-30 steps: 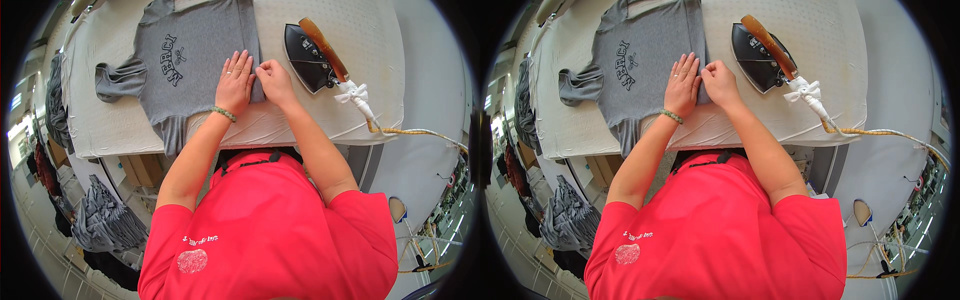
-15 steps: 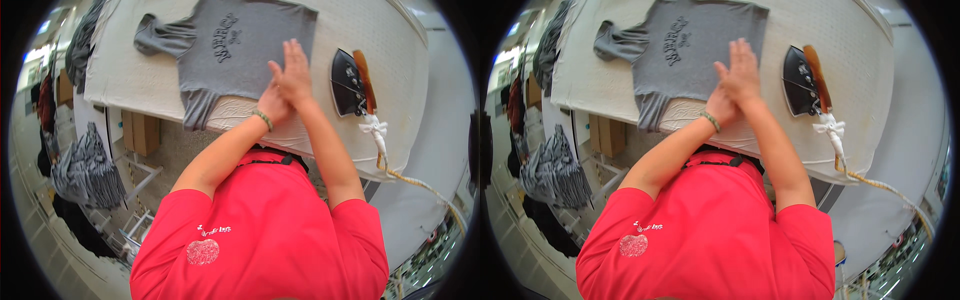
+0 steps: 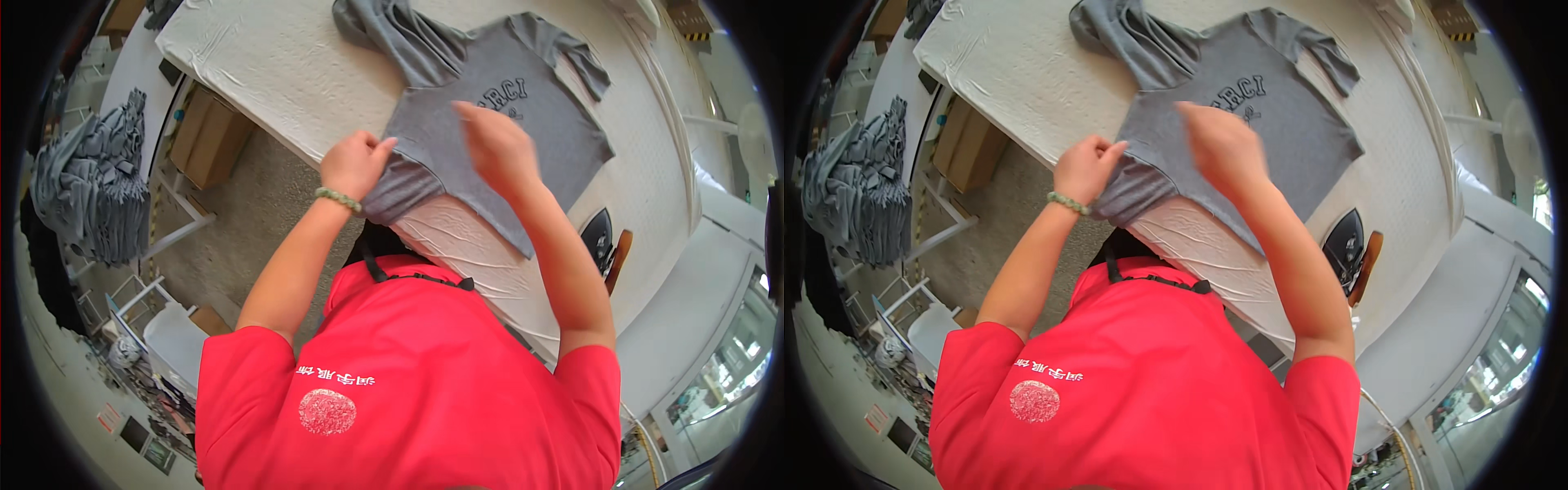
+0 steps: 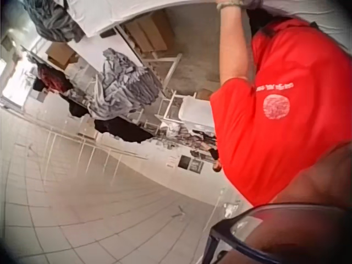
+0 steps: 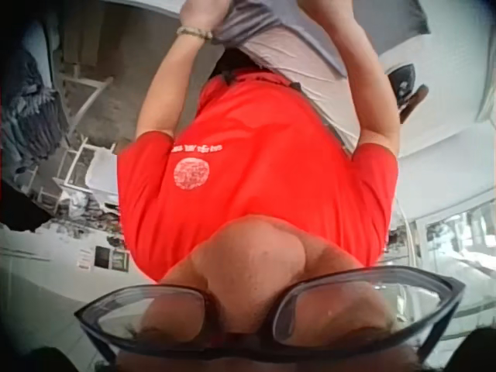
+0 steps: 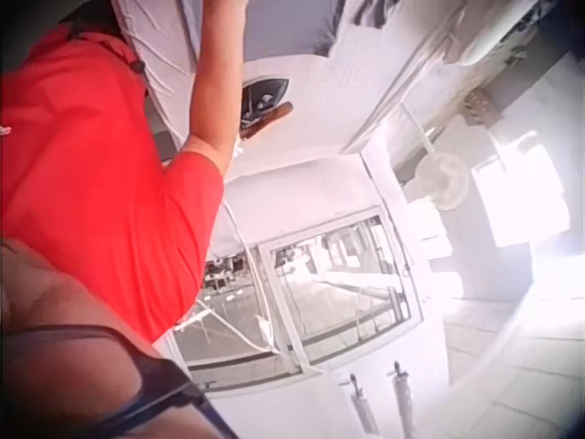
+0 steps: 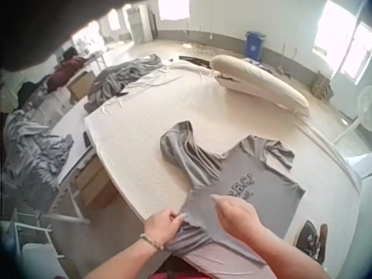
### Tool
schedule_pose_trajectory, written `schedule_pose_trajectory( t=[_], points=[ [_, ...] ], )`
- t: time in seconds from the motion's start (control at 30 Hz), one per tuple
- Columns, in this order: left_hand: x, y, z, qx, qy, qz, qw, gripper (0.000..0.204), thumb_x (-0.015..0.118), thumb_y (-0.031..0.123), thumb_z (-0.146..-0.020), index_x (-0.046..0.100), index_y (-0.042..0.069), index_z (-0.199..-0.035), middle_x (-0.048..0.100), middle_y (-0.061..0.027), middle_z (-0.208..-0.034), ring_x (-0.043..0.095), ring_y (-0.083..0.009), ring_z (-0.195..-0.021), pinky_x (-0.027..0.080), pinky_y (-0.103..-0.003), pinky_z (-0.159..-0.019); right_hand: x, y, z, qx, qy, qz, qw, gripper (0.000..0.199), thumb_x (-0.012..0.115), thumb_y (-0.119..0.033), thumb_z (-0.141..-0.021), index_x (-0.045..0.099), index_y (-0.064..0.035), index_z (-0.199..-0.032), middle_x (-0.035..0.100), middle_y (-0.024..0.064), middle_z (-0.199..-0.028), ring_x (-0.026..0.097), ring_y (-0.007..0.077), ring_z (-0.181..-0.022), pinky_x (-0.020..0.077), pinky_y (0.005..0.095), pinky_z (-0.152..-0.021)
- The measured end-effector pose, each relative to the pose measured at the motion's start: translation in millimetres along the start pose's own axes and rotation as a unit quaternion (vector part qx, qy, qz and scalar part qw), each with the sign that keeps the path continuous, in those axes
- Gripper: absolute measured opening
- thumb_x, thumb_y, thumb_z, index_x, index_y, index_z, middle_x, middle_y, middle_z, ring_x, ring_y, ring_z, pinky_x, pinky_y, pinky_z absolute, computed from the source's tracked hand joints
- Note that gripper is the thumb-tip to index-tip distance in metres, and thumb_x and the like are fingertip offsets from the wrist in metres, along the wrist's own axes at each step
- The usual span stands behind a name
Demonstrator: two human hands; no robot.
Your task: The person is ironing grey sweatshirts on an industrial ironing table.
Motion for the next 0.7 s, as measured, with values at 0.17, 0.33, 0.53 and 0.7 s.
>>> schedule_pose_trajectory(
  t=[0.17,0.33,0.53,0.7],
  points=[
    [14.1,-4.9,-23.3,0.007,-0.017,-0.044,0.999,0.034,0.075,0.041,-0.093,0.074,0.008,-0.086,0.076,-0.0160,-0.084,0.073,-0.0382,-0.085,0.058,-0.048,-0.077,126.8,-50.3,-113.1,-0.207,-0.367,0.116,0.900,0.040,0.063,-0.006,-0.091,0.066,-0.0085,-0.131,0.071,0.0104,-0.127,0.067,0.0326,-0.119,0.0569,0.0421,-0.095],
    [15.2,-20.5,-26.3,0.040,-0.012,0.074,0.996,0.032,0.076,0.038,-0.092,0.070,0.007,-0.085,0.074,-0.0158,-0.082,0.072,-0.0372,-0.080,0.055,-0.049,-0.070,110.9,-13.7,-172.5,-0.213,-0.222,0.091,0.947,0.031,0.064,-0.008,-0.093,0.068,-0.0070,-0.123,0.069,0.0071,-0.122,0.067,0.0289,-0.115,0.0576,0.0407,-0.094],
    [13.6,-20.8,-28.6,0.065,-0.024,0.110,0.992,0.029,0.076,0.034,-0.093,0.067,0.007,-0.088,0.072,-0.0139,-0.084,0.070,-0.0371,-0.078,0.054,-0.048,-0.068,113.6,-12.8,-151.6,-0.239,-0.356,0.099,0.898,0.020,0.067,-0.011,-0.090,0.070,-0.0075,-0.110,0.067,0.0043,-0.110,0.065,0.0245,-0.110,0.0589,0.0376,-0.088],
    [14.5,-23.9,-28.5,0.083,-0.026,0.149,0.985,0.027,0.075,0.032,-0.094,0.066,0.007,-0.091,0.072,-0.0132,-0.087,0.070,-0.0365,-0.079,0.053,-0.047,-0.068,128.3,-22.8,-150.7,-0.302,-0.381,0.182,0.855,0.013,0.068,-0.012,-0.086,0.069,-0.0098,-0.098,0.064,0.0030,-0.102,0.065,0.0227,-0.104,0.0586,0.0352,-0.080]
  ],
)
Point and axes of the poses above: each hand's wrist, its own z-axis away from the middle knuckle, its own x-axis out of the palm, y = z × x, the point moved 9 cm from there along -z, towards the middle knuckle
